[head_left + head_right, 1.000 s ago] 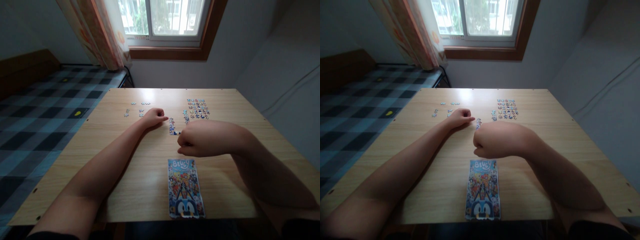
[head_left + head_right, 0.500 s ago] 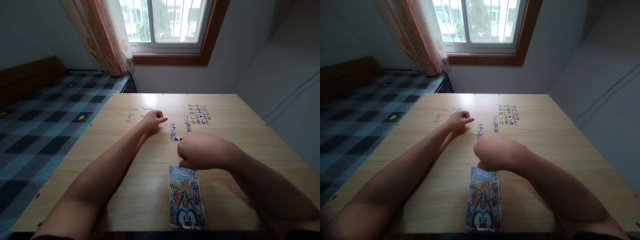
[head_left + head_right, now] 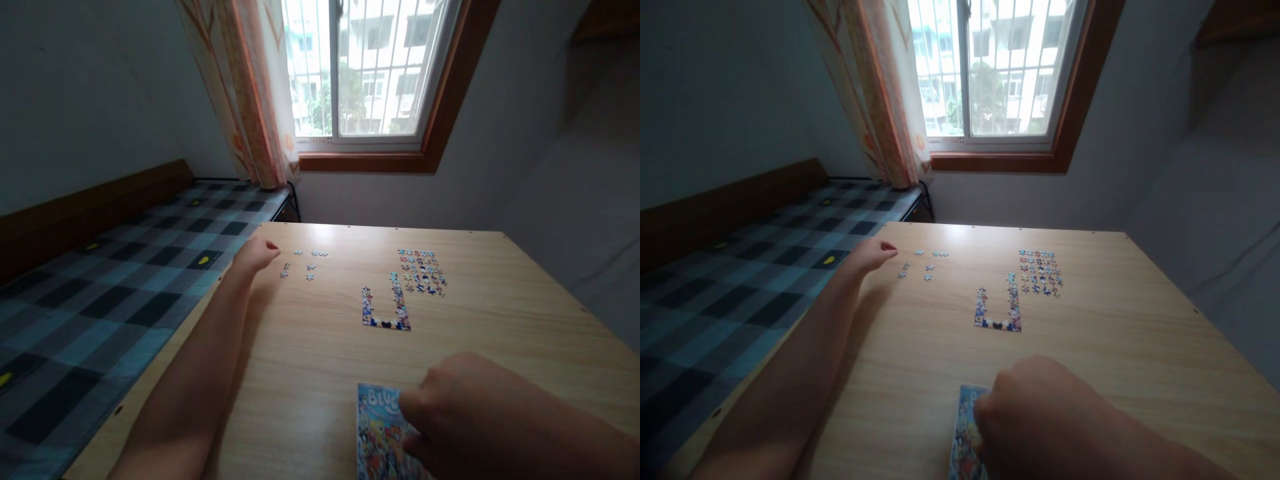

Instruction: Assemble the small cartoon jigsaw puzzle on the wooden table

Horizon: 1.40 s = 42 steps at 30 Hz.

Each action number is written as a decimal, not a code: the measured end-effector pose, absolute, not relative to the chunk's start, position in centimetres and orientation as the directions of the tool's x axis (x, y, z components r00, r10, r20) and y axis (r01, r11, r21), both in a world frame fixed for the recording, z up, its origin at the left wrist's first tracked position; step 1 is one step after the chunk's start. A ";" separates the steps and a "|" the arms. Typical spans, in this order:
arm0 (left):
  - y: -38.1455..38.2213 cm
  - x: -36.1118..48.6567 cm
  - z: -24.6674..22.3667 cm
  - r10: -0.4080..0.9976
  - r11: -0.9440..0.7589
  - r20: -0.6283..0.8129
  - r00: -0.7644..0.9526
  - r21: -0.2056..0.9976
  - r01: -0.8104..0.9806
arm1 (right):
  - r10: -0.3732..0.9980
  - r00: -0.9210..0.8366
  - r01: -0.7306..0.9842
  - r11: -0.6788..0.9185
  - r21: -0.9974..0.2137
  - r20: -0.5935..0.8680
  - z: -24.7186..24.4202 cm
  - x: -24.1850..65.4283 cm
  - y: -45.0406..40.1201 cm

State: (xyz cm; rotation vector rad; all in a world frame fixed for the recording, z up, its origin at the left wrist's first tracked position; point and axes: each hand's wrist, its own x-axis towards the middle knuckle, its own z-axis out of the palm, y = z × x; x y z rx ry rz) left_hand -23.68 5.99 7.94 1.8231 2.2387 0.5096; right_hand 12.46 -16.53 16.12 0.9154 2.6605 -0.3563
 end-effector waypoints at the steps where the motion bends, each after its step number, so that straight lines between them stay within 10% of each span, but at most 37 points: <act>1: 6.1 -23.7 7.2 0.972 0.219 0.011 -0.235 0.321 0.921 | 0.572 -0.732 0.644 0.759 -0.099 -0.370 16.4 12.4 -16.3; 25: 6.5 -22.7 5.3 0.994 0.029 -0.102 -0.024 0.039 0.999 | 0.715 -0.667 0.743 0.614 -0.268 -0.211 16.3 14.8 -10.5; 29: 6.3 -22.0 6.5 0.998 -0.006 -0.060 0.018 0.197 0.980 | 0.676 -0.712 0.676 0.589 -0.443 -0.188 14.7 15.6 -5.8; 35: 4.3 -13.3 6.8 0.986 -0.148 0.081 0.147 0.831 0.536 | 0.778 -0.578 0.676 0.626 -0.390 0.247 9.4 15.1 -0.9; 42: 1.3 -5.8 1.8 0.994 -0.015 -0.005 0.110 0.984 0.175 | 0.771 -0.482 0.651 0.633 -0.419 0.417 3.9 14.2 1.4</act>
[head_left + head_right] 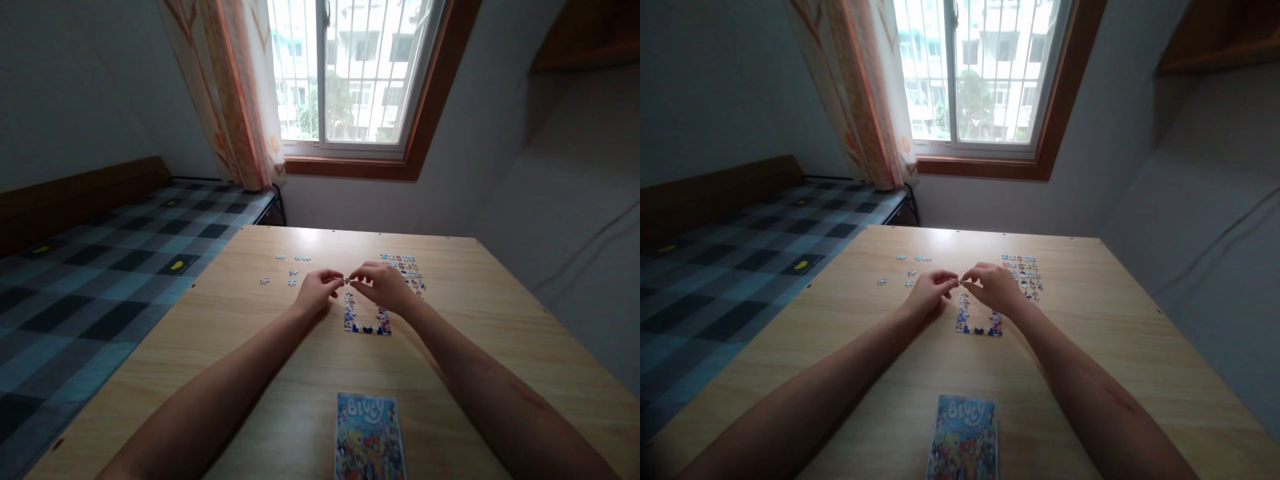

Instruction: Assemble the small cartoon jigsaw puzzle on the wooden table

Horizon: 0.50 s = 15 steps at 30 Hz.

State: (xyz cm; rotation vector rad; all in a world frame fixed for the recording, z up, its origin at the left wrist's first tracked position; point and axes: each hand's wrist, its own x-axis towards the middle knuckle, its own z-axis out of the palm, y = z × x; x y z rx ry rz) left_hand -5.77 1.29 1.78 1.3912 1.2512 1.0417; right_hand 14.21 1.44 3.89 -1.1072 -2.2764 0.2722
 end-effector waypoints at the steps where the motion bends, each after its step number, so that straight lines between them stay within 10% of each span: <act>1: 1.2 -5.6 1.3 0.994 -0.010 -0.005 0.105 0.989 0.144 | 0.769 -0.472 0.652 0.634 -0.416 0.431 3.4 14.3 1.6; 15: 1.8 -5.8 0.4 0.989 -0.021 -0.010 0.147 0.977 0.210 | 0.740 -0.470 0.671 0.654 -0.350 0.482 1.4 14.6 2.6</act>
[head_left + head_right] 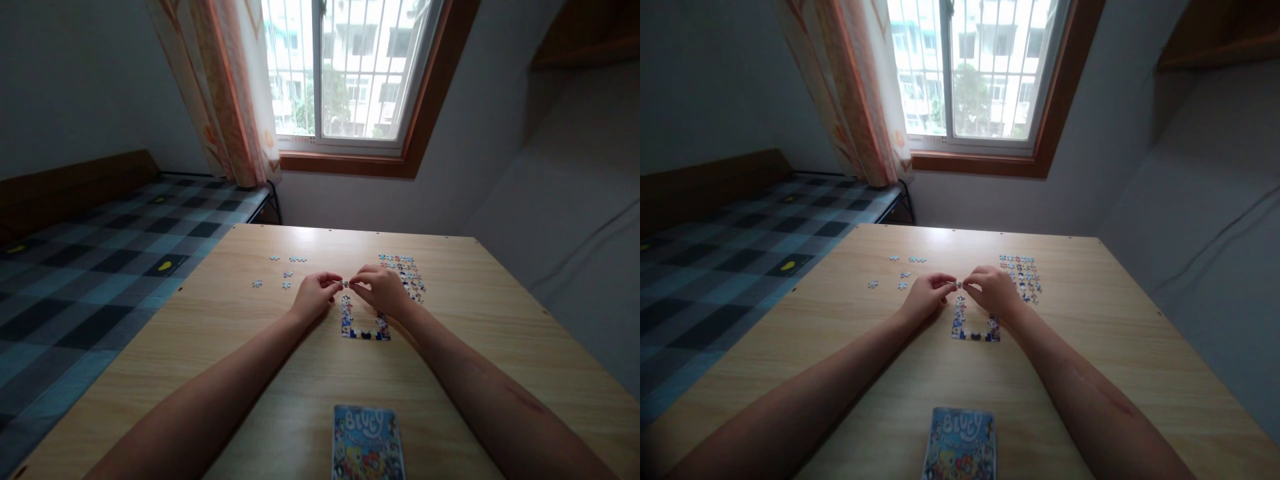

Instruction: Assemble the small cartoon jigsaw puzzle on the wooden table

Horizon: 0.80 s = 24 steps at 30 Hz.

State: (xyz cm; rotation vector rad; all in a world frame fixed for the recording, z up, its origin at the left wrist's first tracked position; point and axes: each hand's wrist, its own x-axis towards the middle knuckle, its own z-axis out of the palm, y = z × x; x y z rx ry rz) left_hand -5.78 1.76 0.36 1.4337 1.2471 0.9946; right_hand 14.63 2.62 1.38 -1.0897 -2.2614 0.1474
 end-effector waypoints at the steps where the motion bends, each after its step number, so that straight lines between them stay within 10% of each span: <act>1: 1.7 -5.8 0.4 0.988 -0.026 -0.009 0.152 0.975 0.222 | 0.736 -0.480 0.669 0.659 -0.344 0.478 1.3 14.6 2.6; 10: 0.8 -6.6 0.8 0.953 -0.294 0.267 0.143 0.703 0.648 | 0.773 -0.498 0.712 0.623 -0.323 0.394 1.3 15.0 3.0; 24: -0.3 -6.0 0.8 0.948 -0.316 0.183 0.260 0.454 0.833 | 0.790 -0.528 0.733 0.609 -0.302 0.311 0.7 15.0 2.8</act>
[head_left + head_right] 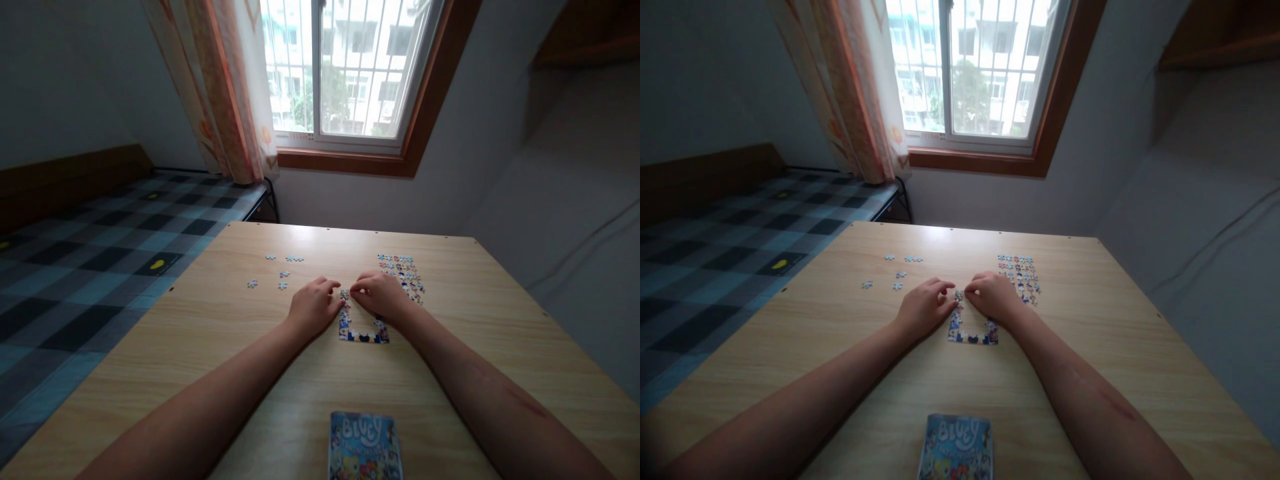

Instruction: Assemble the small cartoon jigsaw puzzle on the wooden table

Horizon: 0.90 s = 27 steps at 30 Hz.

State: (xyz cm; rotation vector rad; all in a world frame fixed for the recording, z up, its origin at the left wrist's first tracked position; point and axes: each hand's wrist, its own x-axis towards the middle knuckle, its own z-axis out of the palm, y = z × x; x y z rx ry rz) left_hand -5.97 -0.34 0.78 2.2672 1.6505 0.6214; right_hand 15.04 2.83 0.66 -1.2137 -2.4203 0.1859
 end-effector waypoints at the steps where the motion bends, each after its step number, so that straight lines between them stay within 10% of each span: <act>1: -0.3 -6.0 0.8 0.947 -0.318 0.183 0.263 0.449 0.835 | 0.788 -0.532 0.731 0.612 -0.302 0.311 0.7 15.0 2.8; 27: -0.5 -5.8 1.2 0.934 -0.353 0.192 0.300 0.382 0.854 | 0.717 -0.603 0.656 0.695 -0.296 0.348 0.0 14.8 3.0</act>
